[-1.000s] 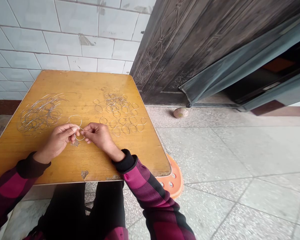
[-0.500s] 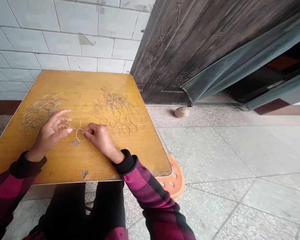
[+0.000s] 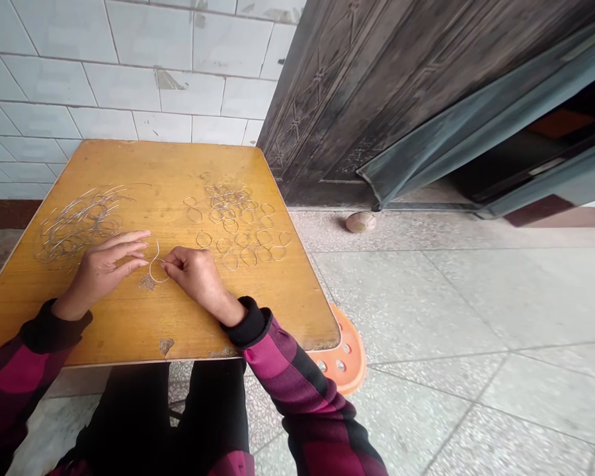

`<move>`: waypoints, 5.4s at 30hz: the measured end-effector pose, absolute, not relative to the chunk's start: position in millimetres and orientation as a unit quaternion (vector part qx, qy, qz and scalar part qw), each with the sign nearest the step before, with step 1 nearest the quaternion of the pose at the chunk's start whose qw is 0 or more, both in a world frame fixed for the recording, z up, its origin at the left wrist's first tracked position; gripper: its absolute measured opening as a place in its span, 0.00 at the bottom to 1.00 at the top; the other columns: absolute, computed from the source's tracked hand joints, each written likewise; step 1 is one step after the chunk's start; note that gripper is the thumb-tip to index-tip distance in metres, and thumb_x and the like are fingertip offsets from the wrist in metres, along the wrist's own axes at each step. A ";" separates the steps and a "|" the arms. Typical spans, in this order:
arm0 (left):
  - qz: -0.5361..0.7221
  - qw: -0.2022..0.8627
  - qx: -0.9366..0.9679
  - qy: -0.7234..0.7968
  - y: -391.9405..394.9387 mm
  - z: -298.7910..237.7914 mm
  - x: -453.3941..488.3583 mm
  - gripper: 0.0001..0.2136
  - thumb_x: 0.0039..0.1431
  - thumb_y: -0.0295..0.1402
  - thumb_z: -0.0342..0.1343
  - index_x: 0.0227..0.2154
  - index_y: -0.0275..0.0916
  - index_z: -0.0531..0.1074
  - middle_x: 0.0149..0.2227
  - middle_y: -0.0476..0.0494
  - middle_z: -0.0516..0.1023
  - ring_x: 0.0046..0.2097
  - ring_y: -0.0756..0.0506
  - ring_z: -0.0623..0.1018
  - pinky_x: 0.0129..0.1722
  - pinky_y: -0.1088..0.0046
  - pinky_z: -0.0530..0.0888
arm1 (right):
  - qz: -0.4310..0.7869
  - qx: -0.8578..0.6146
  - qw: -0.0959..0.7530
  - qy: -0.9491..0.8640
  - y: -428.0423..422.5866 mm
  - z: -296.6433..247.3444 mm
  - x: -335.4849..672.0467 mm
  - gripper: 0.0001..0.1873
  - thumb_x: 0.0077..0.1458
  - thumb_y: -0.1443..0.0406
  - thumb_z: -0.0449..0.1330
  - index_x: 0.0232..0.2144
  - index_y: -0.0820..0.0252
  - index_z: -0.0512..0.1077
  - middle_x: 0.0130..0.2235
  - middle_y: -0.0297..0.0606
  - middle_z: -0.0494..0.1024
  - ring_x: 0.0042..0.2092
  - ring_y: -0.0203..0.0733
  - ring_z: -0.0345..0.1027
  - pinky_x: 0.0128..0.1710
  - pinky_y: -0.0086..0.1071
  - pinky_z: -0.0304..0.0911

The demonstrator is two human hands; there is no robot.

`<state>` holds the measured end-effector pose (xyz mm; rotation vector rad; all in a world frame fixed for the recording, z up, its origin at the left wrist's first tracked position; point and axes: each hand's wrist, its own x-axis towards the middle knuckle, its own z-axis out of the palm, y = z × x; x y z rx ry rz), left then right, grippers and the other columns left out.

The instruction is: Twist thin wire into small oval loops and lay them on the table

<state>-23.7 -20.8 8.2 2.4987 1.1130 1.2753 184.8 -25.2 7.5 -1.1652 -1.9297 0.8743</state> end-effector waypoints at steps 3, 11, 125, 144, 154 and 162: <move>0.411 0.018 0.841 0.351 -20.0 7.2 -25.1 0.07 0.59 0.28 0.58 0.41 0.35 0.74 0.51 0.34 0.78 0.50 0.42 0.79 0.49 0.61 0.78 | 0.341 -0.451 0.355 -0.745 -24.8 7.1 184.5 0.06 0.55 0.67 0.59 0.26 0.62 0.72 0.22 0.30 0.71 0.25 0.30 0.61 0.27 0.26 0.55; 0.390 -0.038 0.858 0.331 -21.7 4.2 -25.1 0.07 0.59 0.24 0.56 0.40 0.33 0.73 0.51 0.33 0.77 0.49 0.42 0.79 0.48 0.63 0.78 | 0.358 -0.454 0.351 -0.736 -25.4 6.7 183.5 0.06 0.55 0.68 0.60 0.26 0.62 0.72 0.21 0.30 0.72 0.24 0.29 0.61 0.28 0.26 0.56; 0.213 0.034 0.693 0.688 -14.9 28.8 -153.7 0.08 0.52 0.31 0.52 0.28 0.38 0.76 0.32 0.43 0.77 0.36 0.43 0.75 0.36 0.69 0.68 | 0.141 -0.340 0.320 -0.873 -1.9 -16.4 179.4 0.12 0.63 0.66 0.52 0.36 0.63 0.75 0.34 0.43 0.79 0.35 0.42 0.73 0.35 0.31 0.63; 0.294 0.072 0.648 0.699 -19.8 14.5 -111.8 0.06 0.50 0.32 0.53 0.24 0.40 0.73 0.26 0.46 0.76 0.30 0.45 0.75 0.33 0.70 0.70 | 0.142 -0.351 0.299 -0.876 1.5 -18.3 178.3 0.11 0.61 0.68 0.54 0.36 0.64 0.76 0.35 0.44 0.80 0.35 0.42 0.73 0.36 0.31 0.64; 0.541 0.261 0.468 0.648 -51.3 50.9 -106.5 0.04 0.45 0.32 0.56 0.24 0.37 0.70 0.23 0.49 0.75 0.21 0.52 0.70 0.21 0.76 0.68 | 0.145 -0.344 0.293 -0.880 2.9 -19.6 177.8 0.10 0.61 0.68 0.54 0.37 0.63 0.76 0.35 0.44 0.79 0.36 0.42 0.73 0.36 0.31 0.63; 0.434 0.218 0.536 0.690 -36.2 93.0 -110.9 0.06 0.47 0.22 0.53 0.29 0.33 0.73 0.19 0.53 0.72 0.17 0.56 0.62 0.18 0.78 0.60 | 0.144 -0.341 0.291 -0.883 3.4 -18.4 177.1 0.11 0.61 0.68 0.53 0.37 0.63 0.76 0.35 0.44 0.79 0.36 0.41 0.73 0.36 0.31 0.63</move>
